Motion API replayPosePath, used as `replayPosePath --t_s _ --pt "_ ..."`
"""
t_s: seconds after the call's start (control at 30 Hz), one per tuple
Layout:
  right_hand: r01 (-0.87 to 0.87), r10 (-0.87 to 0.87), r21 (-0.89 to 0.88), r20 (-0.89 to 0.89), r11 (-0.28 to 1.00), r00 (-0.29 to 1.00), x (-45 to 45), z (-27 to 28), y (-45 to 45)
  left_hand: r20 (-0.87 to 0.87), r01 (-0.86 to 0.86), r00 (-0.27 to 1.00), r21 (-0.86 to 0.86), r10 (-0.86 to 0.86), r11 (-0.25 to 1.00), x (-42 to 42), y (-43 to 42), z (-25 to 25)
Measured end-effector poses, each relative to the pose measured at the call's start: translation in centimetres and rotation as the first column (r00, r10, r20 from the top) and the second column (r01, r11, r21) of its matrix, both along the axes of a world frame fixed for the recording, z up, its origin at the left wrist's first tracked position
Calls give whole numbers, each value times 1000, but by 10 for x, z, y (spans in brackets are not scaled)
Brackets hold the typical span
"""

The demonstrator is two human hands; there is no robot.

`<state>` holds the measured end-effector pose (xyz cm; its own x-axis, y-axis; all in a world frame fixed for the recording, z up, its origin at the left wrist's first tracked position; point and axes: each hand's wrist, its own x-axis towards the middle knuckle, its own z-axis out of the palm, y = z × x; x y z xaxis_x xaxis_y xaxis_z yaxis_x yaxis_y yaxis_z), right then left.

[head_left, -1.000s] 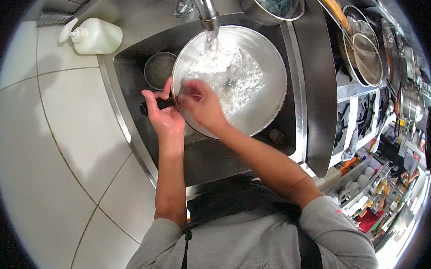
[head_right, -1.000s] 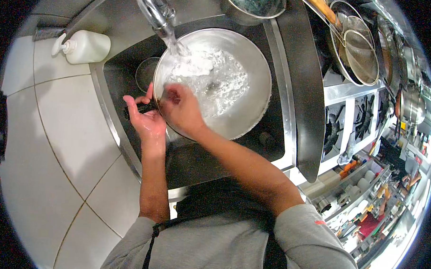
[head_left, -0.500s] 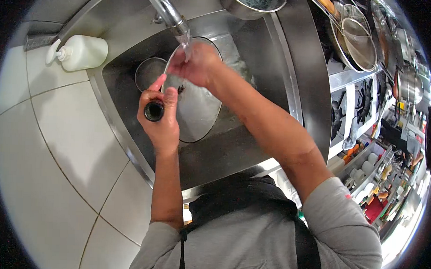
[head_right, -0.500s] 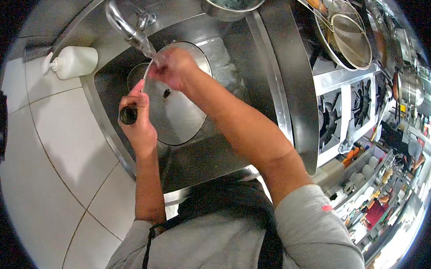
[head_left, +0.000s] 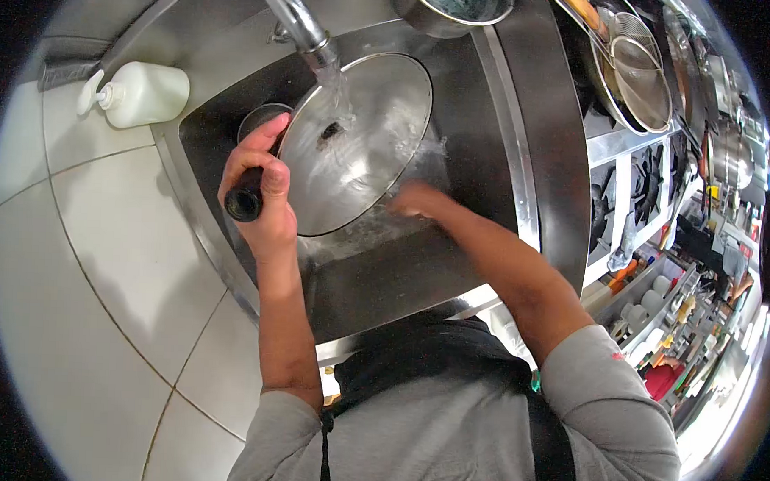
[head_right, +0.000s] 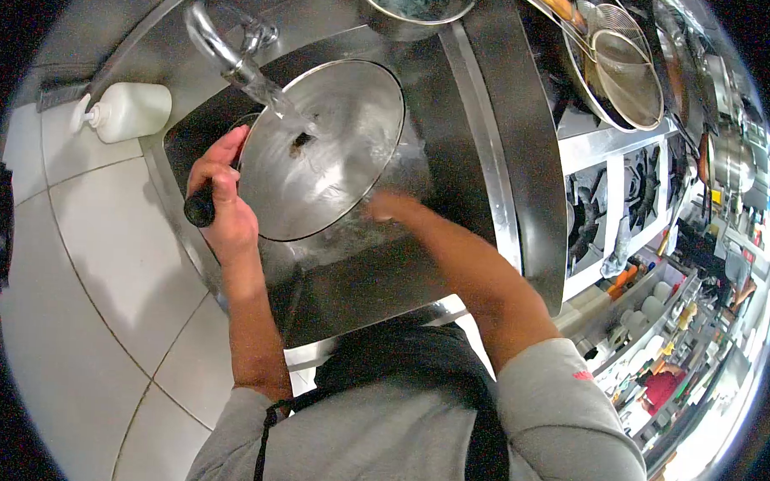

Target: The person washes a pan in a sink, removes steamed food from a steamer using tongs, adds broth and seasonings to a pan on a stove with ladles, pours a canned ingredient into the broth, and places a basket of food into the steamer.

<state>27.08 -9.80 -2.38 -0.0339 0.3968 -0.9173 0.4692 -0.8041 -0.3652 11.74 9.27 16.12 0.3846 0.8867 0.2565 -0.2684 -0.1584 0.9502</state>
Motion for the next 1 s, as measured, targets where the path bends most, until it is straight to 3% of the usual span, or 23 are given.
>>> replayPosePath --t_s 0.03,0.07,0.17,0.2,0.3,0.33,0.37,0.43,0.5,0.57,0.6,0.63,0.7,0.8,0.83,0.9,0.97,1.0 --pt "201 -200 -63 26 978 980 18 13 -11 -23 0 1000 -20 0 1000 -3 1 5" --pt "592 -589 -140 63 794 805 28 25 -14 -43 -1 999 -39 -1 999 -6 2 7" --pt "895 -861 10 -270 446 432 53 39 -6 44 7 999 -364 10 931 -13 17 2" --pt "846 -828 0 -205 533 522 68 11 -13 25 -5 999 -493 20 870 -16 23 1" --pt "818 -823 145 -40 556 567 84 35 -28 149 45 983 -766 109 642 -29 42 -17" --pt "727 -783 341 44 596 621 92 31 -43 133 1 967 -855 218 519 -31 46 -28" --pt "595 -742 513 135 619 657 92 24 -55 150 33 967 -875 204 483 -38 48 -47" --pt "507 -704 533 270 677 657 75 144 -35 64 -1 991 -867 114 498 -46 39 -88" --pt "238 -534 499 614 833 581 70 187 -41 144 141 990 -947 -9 289 -46 25 -119" --pt "200 -552 541 631 817 545 60 228 -42 101 110 991 -988 -88 105 -24 10 -152" --pt "179 -562 563 639 807 525 56 240 -45 121 130 970 -991 -209 30 -9 5 -142" --pt "118 -572 605 645 787 507 53 244 -49 89 122 969 -984 -232 131 12 -6 -131" --pt "-4 -596 677 651 736 471 48 249 -57 87 98 968 -995 -234 33 36 -10 -151" --pt "-81 -612 734 617 674 495 40 245 -71 193 192 980 -981 -46 -24 55 -5 -161" --pt "-120 -629 768 594 629 501 36 240 -76 163 162 986 -984 13 68 56 -4 -165" --pt "-4 -634 759 547 651 546 27 223 -90 116 78 984 -965 139 250 50 4 -170" --pt "73 -625 731 523 679 579 18 212 -97 105 46 982 -940 157 339 35 13 -156" --pt "94 -540 626 575 774 615 15 214 -97 100 27 980 -923 170 384 27 15 -144"
